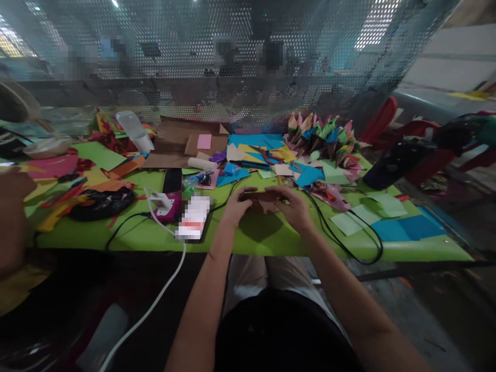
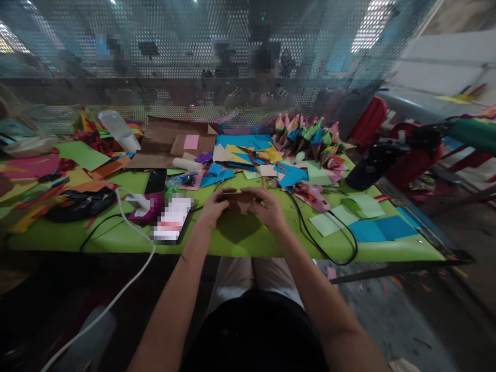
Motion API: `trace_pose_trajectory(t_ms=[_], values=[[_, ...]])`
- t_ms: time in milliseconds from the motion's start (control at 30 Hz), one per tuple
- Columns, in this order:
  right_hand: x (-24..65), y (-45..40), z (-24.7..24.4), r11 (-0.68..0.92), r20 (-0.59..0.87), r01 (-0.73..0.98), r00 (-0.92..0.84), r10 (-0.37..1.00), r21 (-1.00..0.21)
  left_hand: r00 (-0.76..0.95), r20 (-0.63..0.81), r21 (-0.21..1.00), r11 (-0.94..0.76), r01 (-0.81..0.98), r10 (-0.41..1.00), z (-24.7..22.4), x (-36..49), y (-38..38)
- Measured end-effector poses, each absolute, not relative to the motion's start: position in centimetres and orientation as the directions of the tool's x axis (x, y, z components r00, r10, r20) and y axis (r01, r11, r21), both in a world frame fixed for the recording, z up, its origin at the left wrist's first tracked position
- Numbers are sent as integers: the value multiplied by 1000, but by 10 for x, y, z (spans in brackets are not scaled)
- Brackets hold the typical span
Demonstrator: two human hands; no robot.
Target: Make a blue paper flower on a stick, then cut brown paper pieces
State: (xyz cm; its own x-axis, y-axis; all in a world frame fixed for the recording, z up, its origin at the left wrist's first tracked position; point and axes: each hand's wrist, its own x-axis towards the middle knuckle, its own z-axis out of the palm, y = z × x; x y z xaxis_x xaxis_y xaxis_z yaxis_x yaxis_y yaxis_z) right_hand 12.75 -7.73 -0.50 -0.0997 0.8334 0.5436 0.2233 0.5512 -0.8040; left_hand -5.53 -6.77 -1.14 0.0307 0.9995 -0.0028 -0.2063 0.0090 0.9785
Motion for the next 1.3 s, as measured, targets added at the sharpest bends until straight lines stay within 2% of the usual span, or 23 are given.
trace_pose_trajectory(t_ms=[200, 433, 567, 667, 767, 867, 933, 1300], values=[[125, -82, -5, 597, 592, 294, -114, 798, -747, 0, -6, 971, 6, -238, 1000, -13, -56, -65], [123, -83, -10, 600, 590, 361, -150, 793, -714, -168, 43, 966, -84, -245, 985, -11, -57, -64], [126, -80, -8, 598, 635, 396, -48, 771, -697, -116, 16, 975, -41, -216, 993, -14, -57, -62], [129, -78, -7, 615, 645, 404, -76, 760, -677, -27, 30, 980, -34, -195, 999, -16, -56, -61], [129, -78, -9, 573, 571, 395, -136, 810, -718, 2, 60, 983, -59, -175, 998, -16, -55, -63], [126, -79, -11, 513, 514, 391, -111, 850, -764, -108, 54, 977, -74, -199, 993, -13, -56, -65], [125, -81, -11, 512, 510, 373, -112, 853, -774, -158, 35, 969, -72, -234, 987, -11, -57, -66], [128, -79, -4, 572, 569, 306, -108, 815, -761, -158, 18, 951, -66, -302, 987, -15, -57, -59]])
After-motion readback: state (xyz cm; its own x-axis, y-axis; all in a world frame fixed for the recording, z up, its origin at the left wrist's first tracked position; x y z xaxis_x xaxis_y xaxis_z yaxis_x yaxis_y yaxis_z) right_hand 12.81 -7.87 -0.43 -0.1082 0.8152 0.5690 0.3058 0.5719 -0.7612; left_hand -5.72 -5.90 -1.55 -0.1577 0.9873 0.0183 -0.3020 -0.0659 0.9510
